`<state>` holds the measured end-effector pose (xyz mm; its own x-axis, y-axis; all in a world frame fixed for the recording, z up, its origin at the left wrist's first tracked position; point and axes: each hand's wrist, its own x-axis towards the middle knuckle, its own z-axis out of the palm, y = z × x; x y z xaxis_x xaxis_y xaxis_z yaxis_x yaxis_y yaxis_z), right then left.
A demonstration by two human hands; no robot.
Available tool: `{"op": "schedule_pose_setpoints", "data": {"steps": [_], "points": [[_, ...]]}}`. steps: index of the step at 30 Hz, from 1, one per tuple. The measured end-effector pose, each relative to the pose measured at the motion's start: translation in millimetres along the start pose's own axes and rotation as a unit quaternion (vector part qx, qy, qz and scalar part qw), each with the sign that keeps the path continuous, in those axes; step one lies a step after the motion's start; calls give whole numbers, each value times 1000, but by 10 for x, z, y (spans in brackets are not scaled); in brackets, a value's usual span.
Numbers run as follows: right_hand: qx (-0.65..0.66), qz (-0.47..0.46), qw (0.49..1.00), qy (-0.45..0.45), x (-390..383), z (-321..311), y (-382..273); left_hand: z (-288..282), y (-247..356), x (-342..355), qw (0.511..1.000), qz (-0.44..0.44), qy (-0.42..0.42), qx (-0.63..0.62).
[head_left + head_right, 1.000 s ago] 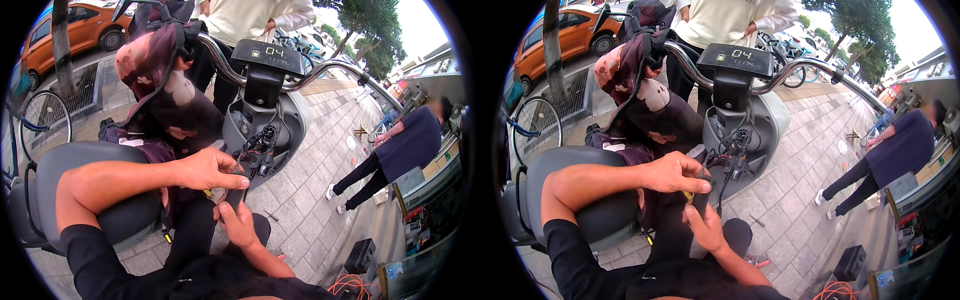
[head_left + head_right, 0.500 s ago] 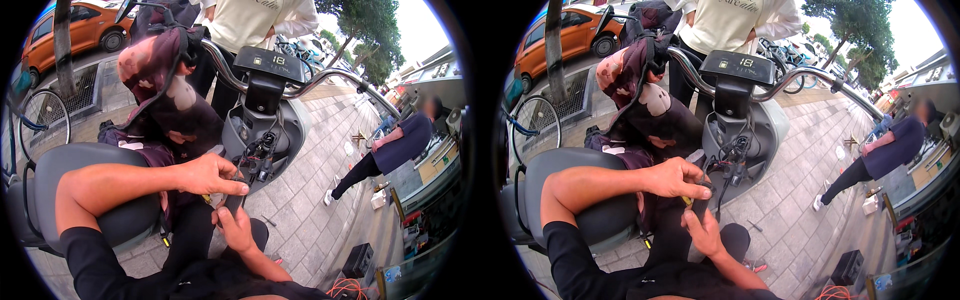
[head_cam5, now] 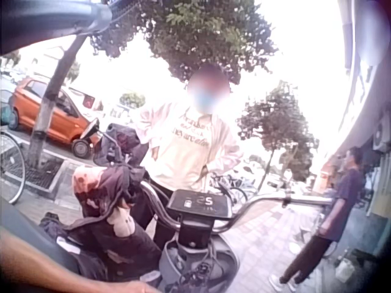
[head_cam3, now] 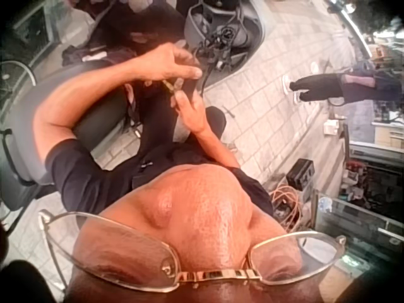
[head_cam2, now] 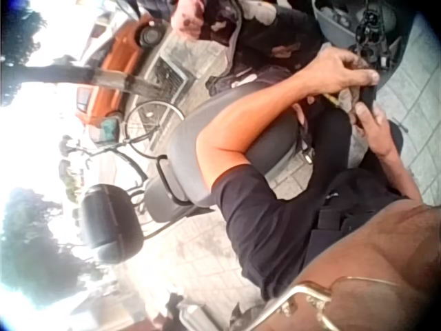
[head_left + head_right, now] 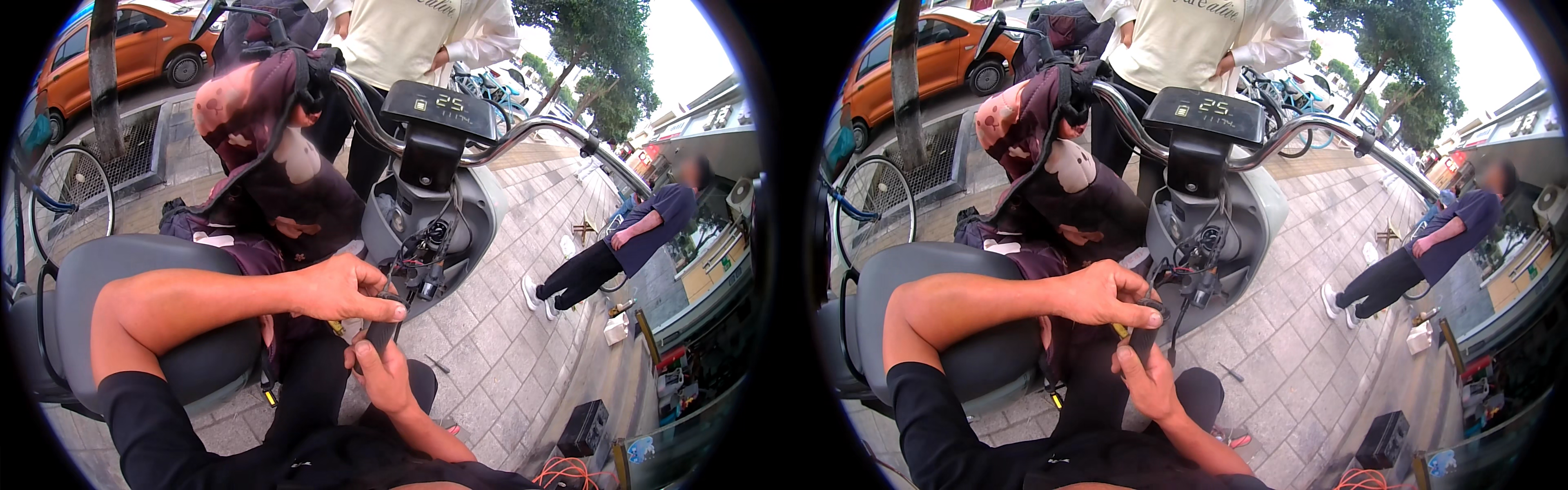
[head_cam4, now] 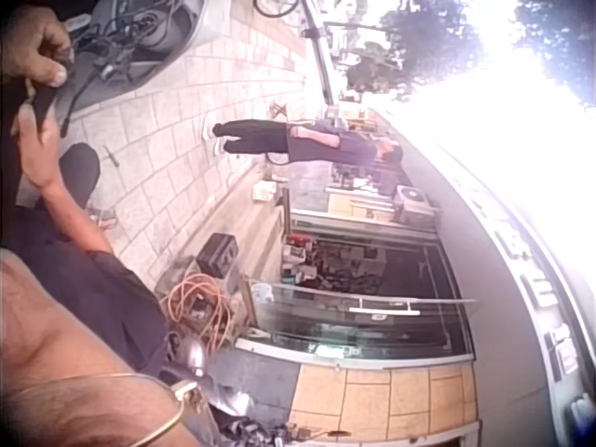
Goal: The person repairs the wiring of a scooter by stripping wire ends, twisting them together, and wrapping the connections with electrical tape. The person uses a screwdriver and electrical tape to secure the connections.
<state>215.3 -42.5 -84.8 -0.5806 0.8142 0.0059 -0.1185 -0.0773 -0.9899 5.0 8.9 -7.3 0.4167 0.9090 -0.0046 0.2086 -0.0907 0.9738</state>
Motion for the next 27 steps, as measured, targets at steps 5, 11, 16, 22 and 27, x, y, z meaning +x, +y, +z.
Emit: {"op": "schedule_pose_setpoints", "data": {"steps": [5,11,16,22,27], "points": [[-14,-8,1000,0,9,7,13,-20,51,-18,1000,11,6,24],[-20,9,1000,-22,21,-47,-50,-51,77,-26,999,-8,8,44],[-25,17,999,-25,-20,-57,-52,3,11,-12,1000,3,14,-15],[5,23,999,-39,8,-93,3,-14,0,-22,1000,-13,1,-10],[8,24,998,-50,20,-93,-79,-21,-9,-1,1000,14,5,-11]]}}
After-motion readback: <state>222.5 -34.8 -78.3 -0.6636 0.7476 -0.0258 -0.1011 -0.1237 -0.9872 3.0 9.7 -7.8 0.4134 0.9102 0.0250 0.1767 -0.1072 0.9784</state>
